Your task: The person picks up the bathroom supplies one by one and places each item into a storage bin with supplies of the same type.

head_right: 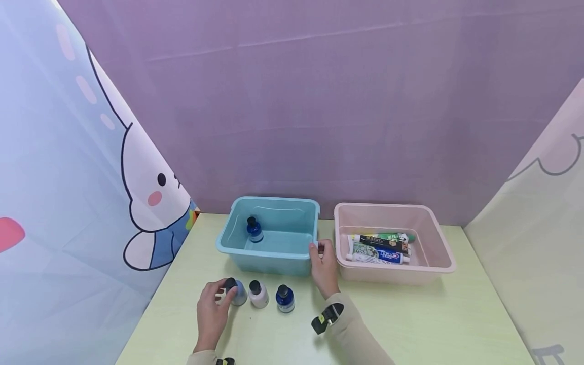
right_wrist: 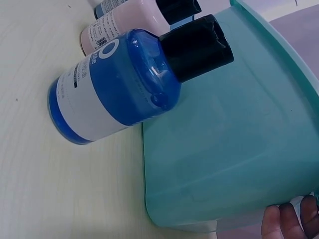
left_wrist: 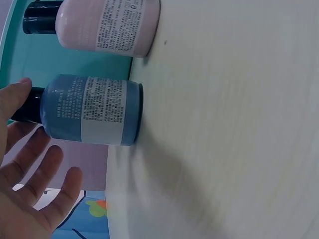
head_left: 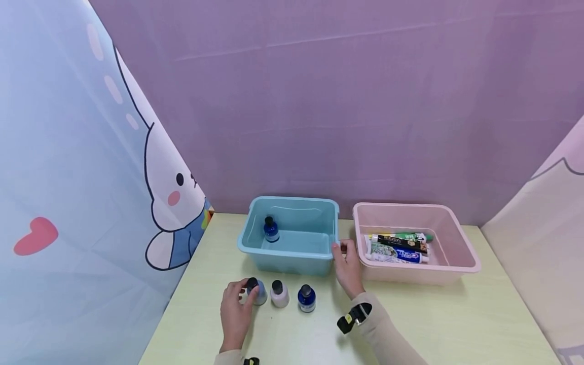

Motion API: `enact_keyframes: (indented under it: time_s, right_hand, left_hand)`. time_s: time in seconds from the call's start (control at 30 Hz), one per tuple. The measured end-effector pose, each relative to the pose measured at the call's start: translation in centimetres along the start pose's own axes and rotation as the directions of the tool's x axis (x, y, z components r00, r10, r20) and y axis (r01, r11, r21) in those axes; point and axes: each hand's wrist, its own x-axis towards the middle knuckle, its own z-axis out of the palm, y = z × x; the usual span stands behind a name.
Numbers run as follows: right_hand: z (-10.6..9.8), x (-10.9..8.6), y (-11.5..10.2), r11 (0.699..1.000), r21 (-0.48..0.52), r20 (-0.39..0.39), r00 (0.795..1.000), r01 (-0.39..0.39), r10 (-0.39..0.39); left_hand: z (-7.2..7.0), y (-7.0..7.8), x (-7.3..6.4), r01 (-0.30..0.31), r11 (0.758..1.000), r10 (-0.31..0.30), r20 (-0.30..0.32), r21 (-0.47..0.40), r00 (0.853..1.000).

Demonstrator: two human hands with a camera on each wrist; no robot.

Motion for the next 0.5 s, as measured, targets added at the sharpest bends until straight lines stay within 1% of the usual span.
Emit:
enact_keyframes:
  time_s: [0.2,0.37,0.5]
  right_hand:
    - [0.0,-0.1,-0.1,1.000,-0.007,-0.003,1.000,-0.010,0.010]
    - [0.0,-0.2,-0.2,1.000,-0.013,-0.007,1.000,-0.008,0.007]
    - [0.0,-0.1,-0.2,1.000,-0.022,-0.011,1.000,-0.006,0.006]
  left_hand:
    - [-0.2,0.1,-0.1,-0.010,0.999,0.010,-0.011,0.035,1.000]
    - [-0.6,0.5,0.4,-0.033,0.999,0.034,-0.038,0.016,0.999]
    - [-1.1,0.9,0.9,-0.072,0.997,0.072,-0.068,-0.003,0.995]
